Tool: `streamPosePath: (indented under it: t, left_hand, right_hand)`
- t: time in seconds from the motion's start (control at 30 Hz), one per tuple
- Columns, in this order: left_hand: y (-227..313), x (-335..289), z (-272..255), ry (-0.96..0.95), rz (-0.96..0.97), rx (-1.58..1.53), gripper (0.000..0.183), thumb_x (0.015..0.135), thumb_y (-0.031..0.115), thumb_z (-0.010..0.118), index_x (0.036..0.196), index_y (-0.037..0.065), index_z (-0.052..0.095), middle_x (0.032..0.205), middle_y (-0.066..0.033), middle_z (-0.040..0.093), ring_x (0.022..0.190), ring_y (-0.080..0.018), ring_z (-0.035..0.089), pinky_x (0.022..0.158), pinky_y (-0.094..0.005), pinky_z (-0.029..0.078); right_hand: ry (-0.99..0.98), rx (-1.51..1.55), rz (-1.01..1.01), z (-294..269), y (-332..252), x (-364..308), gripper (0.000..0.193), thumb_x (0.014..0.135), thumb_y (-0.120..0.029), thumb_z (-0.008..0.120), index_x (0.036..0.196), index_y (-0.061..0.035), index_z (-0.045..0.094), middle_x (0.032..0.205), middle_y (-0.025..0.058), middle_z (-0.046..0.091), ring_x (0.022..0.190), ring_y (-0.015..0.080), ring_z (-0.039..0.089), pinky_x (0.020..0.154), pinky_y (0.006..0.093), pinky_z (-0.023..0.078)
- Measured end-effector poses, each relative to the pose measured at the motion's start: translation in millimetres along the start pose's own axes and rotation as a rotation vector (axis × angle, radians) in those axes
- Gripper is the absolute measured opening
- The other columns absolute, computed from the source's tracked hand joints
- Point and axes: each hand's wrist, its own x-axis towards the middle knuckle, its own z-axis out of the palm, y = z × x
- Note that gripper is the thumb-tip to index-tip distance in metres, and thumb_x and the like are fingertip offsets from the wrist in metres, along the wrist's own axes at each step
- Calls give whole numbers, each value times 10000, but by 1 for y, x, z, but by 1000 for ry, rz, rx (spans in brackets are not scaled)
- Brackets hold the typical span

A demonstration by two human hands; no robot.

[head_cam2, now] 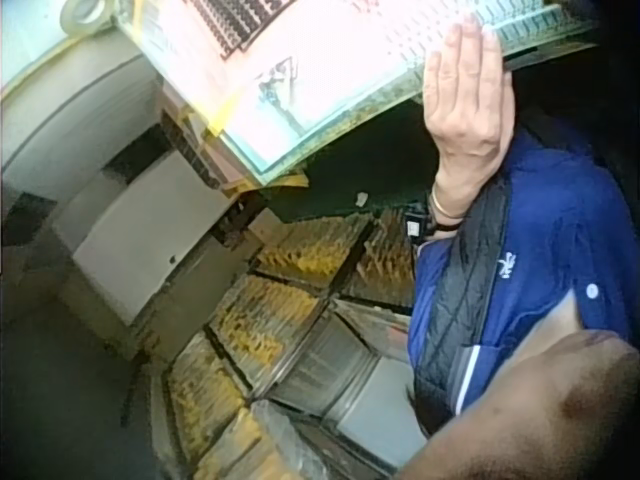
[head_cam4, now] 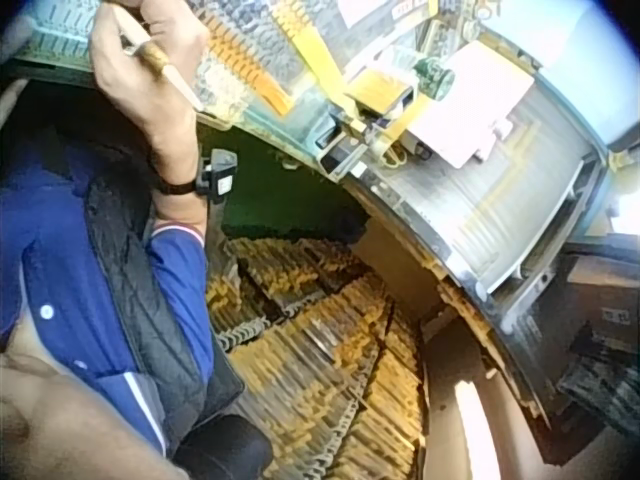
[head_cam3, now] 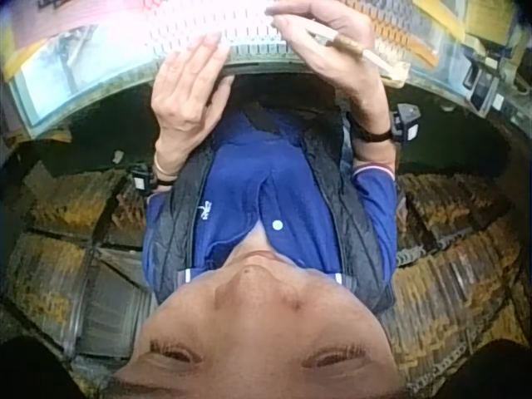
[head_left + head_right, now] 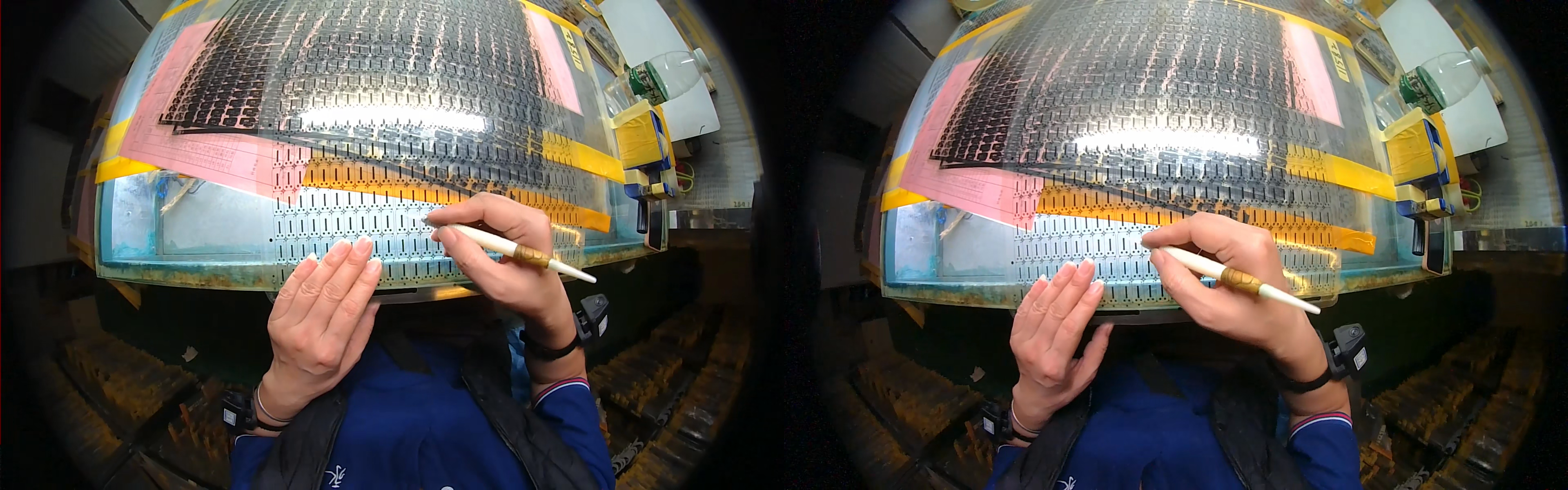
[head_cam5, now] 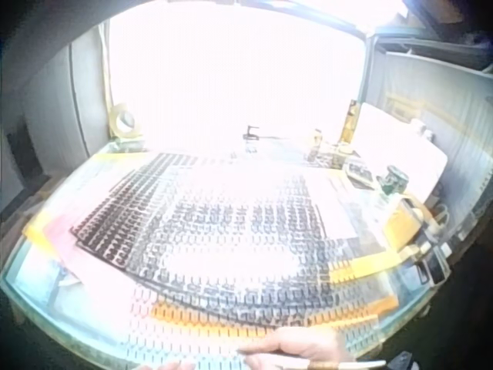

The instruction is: Marking specific points on a precision metal grid sheet using a white pen tool.

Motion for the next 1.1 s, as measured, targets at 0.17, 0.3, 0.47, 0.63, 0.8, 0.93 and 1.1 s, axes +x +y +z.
streamPosePath:
  t: [0.17, 0.3, 0.47, 0.63, 0.8, 0.93, 1.1]
  left_hand:
    - [0, 0, 0, 5, -1, 1, 451, 814, 97, 715, 1261, 46, 675, 1341, -111, 656, 1280, -250, 598, 1111, -407, 401]
    - [2, -1, -3, 6, -8, -4, 431, 815, 89, 720, 1243, 47, 686, 1316, -108, 671, 1262, -248, 611, 1106, -400, 406]
    - [6, -6, -5, 4, 2, -11, 413, 815, 86, 728, 1225, 50, 695, 1294, -100, 685, 1248, -240, 621, 1104, -389, 409]
    - [5, -7, -5, 10, -7, -8, 406, 816, 85, 728, 1220, 54, 698, 1294, -95, 685, 1248, -233, 621, 1105, -384, 407]
    - [6, -6, -5, 5, -4, -13, 398, 824, 88, 722, 1219, 58, 698, 1298, -92, 684, 1251, -230, 620, 1106, -383, 405]
    - [5, -6, -5, 3, -4, -11, 395, 830, 93, 716, 1222, 59, 698, 1299, -93, 683, 1252, -230, 619, 1109, -384, 401]
    - [5, -7, -5, 4, -6, -13, 396, 831, 95, 713, 1225, 57, 697, 1301, -94, 682, 1256, -230, 616, 1110, -385, 399]
  right_hand:
    - [-86, -23, -7, -7, 0, -1, 141, 836, -23, 687, 961, 22, 733, 828, 124, 722, 736, 149, 701, 657, 270, 533]
    - [-89, -70, -16, -6, -6, -4, 135, 825, -26, 685, 942, 18, 735, 790, 113, 711, 712, 137, 687, 640, 263, 520]
    - [-53, -9, 3, -4, -4, -10, 121, 824, -31, 689, 925, 18, 734, 784, 109, 712, 703, 141, 680, 643, 273, 522]
    - [-202, -10, 54, -10, -8, -9, 136, 836, -33, 704, 956, 21, 739, 828, 124, 721, 734, 153, 689, 659, 281, 531]
    - [-54, -54, -49, -3, -2, -8, 121, 820, -28, 701, 924, 25, 735, 798, 111, 717, 709, 147, 689, 645, 276, 532]
    - [-163, -7, 16, -11, -6, -9, 136, 836, -26, 707, 956, 32, 734, 816, 124, 715, 720, 159, 691, 659, 283, 535]
    - [-160, -54, -77, -6, -4, -6, 136, 834, -32, 702, 954, 20, 741, 806, 119, 713, 718, 154, 692, 632, 286, 523]
